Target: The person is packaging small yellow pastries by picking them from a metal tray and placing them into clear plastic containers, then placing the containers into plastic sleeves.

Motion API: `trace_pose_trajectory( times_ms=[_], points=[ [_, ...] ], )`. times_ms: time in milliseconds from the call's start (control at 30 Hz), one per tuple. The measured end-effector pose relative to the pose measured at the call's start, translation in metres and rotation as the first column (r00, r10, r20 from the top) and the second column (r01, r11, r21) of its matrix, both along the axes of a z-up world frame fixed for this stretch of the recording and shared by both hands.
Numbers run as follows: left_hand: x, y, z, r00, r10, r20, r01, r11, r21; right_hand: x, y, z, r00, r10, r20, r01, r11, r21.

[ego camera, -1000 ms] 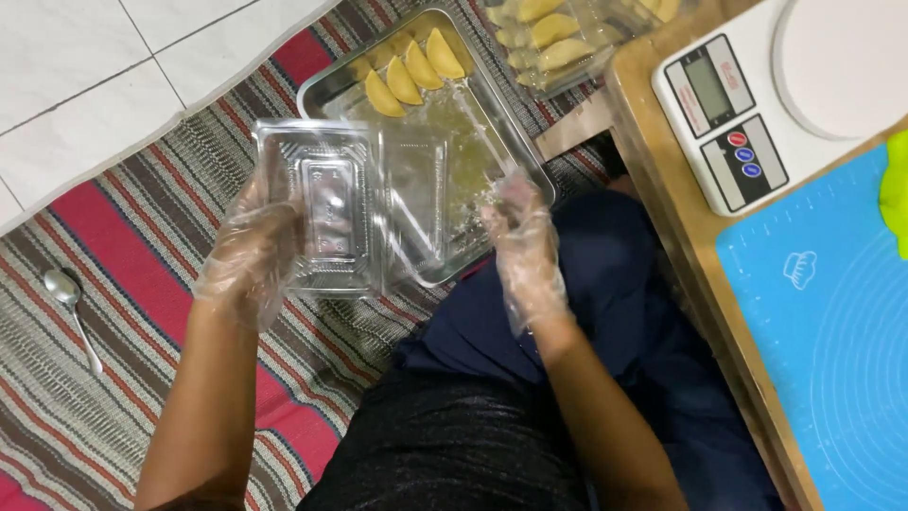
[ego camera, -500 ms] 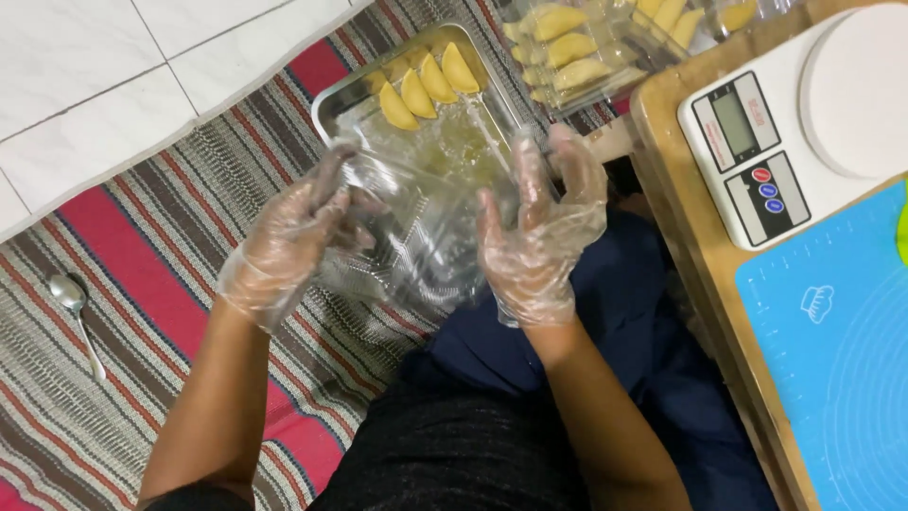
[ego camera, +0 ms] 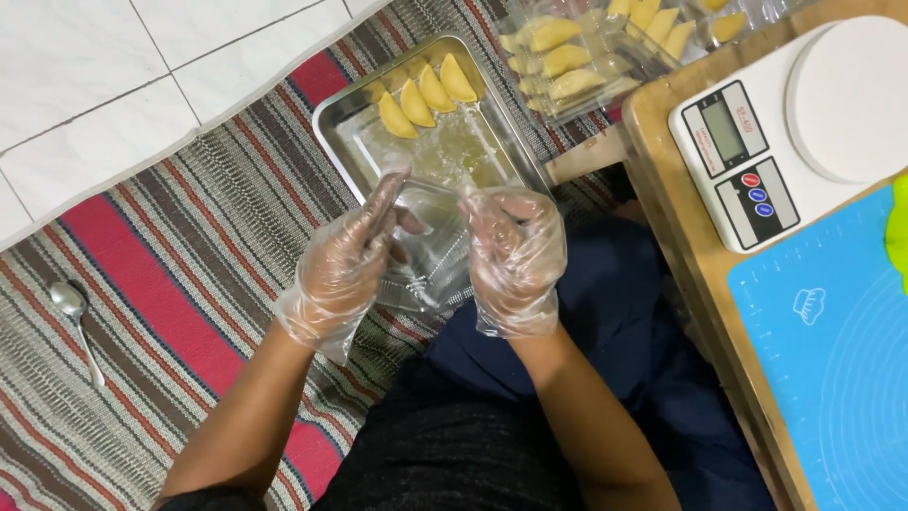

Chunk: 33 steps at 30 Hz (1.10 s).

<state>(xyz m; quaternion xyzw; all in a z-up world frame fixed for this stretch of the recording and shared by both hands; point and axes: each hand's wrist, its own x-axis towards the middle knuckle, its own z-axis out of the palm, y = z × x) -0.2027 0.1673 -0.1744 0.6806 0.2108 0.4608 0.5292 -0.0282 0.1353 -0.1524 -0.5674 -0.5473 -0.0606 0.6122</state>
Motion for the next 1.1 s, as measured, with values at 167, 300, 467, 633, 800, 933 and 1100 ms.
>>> trace_pose_trajectory(
  times_ms=[167, 300, 467, 633, 800, 933, 1100],
  points=[
    [0.002, 0.005, 0.005, 0.975, -0.195, 0.103, 0.195, 0.981, 0.009, 0.001, -0.004, 0.015, 0.996, 0.081, -0.035, -0.078, 0.995, 0.068],
    [0.007, 0.0, 0.01, 0.999, -0.037, -0.016, 0.039, 0.996, 0.084, 0.015, -0.004, -0.005, 0.996, 0.091, 0.005, -0.091, 0.992, 0.089],
    [0.007, 0.009, 0.017, 0.997, 0.074, -0.008, -0.069, 0.958, 0.278, 0.031, -0.013, -0.005, 0.993, 0.083, 0.083, -0.085, 0.996, 0.02],
    [0.006, 0.006, 0.037, 0.986, 0.139, -0.089, -0.121, 0.976, 0.18, 0.025, -0.011, -0.026, 0.992, 0.122, -0.028, -0.121, 0.992, 0.039],
    [0.005, -0.002, 0.054, 0.962, 0.192, -0.196, -0.187, 0.981, 0.042, 0.02, -0.024, -0.018, 0.779, 0.218, -0.588, -0.316, 0.946, -0.067],
    [0.003, -0.007, 0.067, 0.924, 0.229, -0.306, -0.268, 0.959, -0.092, 0.021, -0.013, -0.009, 0.939, 0.241, -0.247, -0.244, 0.97, 0.02],
    [-0.003, -0.001, 0.081, 0.878, 0.234, -0.418, -0.347, 0.912, -0.219, 0.003, -0.013, -0.012, 0.921, 0.237, -0.309, -0.28, 0.954, -0.104]
  ],
)
